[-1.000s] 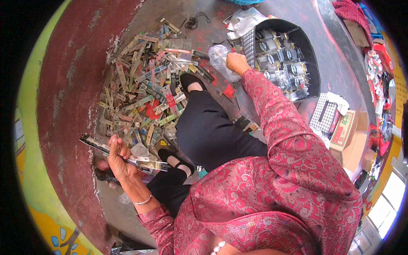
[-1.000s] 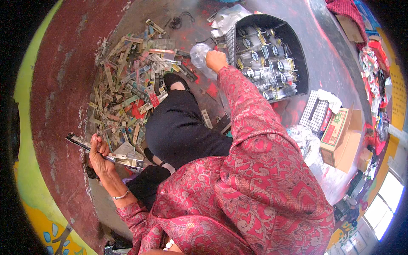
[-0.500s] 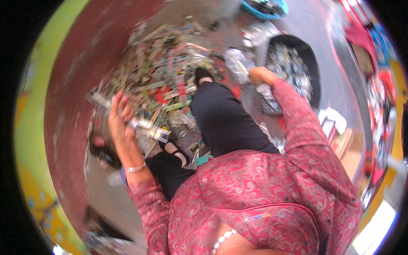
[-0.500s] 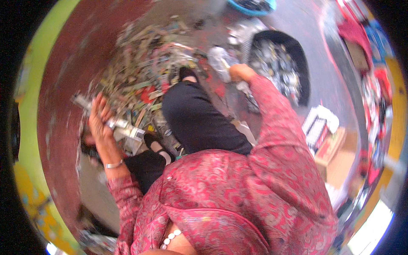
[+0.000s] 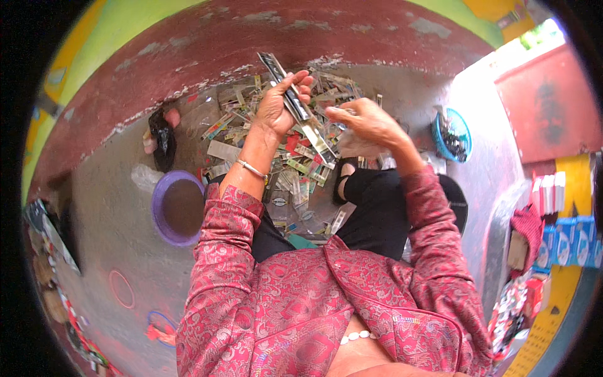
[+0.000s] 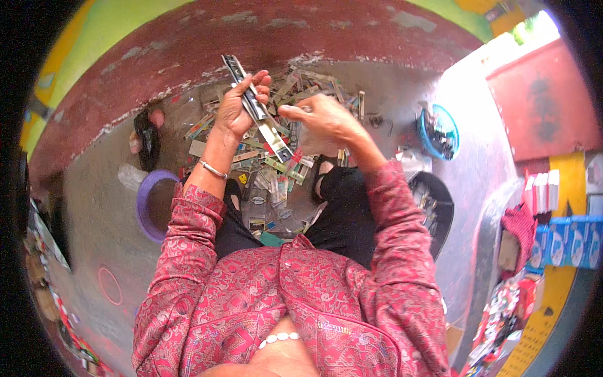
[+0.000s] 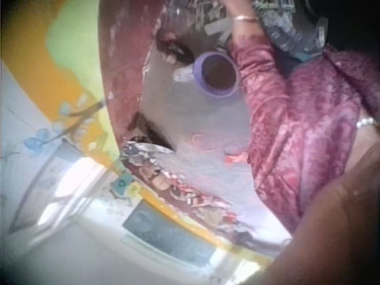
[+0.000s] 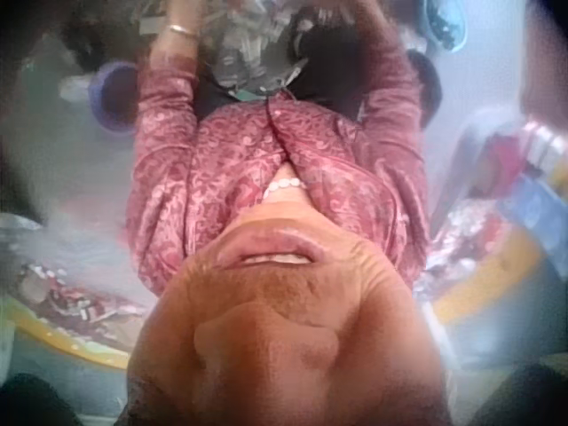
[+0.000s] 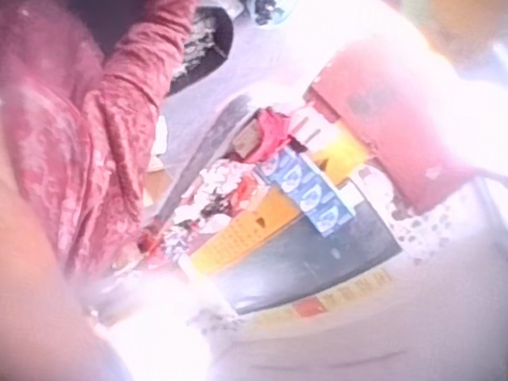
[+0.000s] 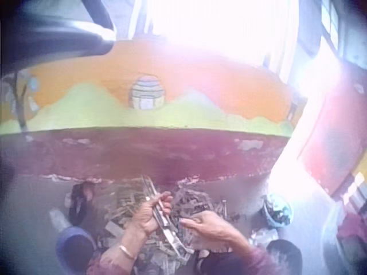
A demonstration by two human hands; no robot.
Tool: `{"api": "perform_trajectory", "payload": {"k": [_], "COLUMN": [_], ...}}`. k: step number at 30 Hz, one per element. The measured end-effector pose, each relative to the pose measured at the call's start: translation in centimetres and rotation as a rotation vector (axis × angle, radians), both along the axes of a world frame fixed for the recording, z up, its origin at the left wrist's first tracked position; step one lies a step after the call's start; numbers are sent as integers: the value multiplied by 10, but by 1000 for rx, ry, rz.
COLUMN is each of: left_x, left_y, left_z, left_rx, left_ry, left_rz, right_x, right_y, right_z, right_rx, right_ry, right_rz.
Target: The person sorts through a pile of flat cardboard packaging and labels by hand, selecting specific items and placing them into a plastic bag or a black bin.
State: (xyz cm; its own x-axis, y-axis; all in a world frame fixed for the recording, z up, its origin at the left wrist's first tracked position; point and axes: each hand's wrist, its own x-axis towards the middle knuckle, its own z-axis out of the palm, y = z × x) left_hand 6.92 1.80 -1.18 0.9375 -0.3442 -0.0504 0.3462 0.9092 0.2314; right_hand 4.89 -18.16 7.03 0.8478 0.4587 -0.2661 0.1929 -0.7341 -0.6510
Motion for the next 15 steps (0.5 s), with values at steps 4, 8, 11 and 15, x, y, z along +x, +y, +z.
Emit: {"api": "perform_trajectory", "payload": {"k": [4,8,11,15], "left_x": [-6,-13,-10,-2], "left_y": [12,22,25,26], "left_z": [3,9,11,6], "left_rx": [91,101,92,83], "left_ry": [-26,-25,-75,-72], "left_rz": [84,142,121,98], "right_x": [5,13,21,24], "right_y": [40,46,43,41], "right_z": [-11,-32,-37,-40], "right_rx": [91,379,451,475], "right_ry": [210,330,301,226], "right_rz": [46,-15,-8,-30]}}
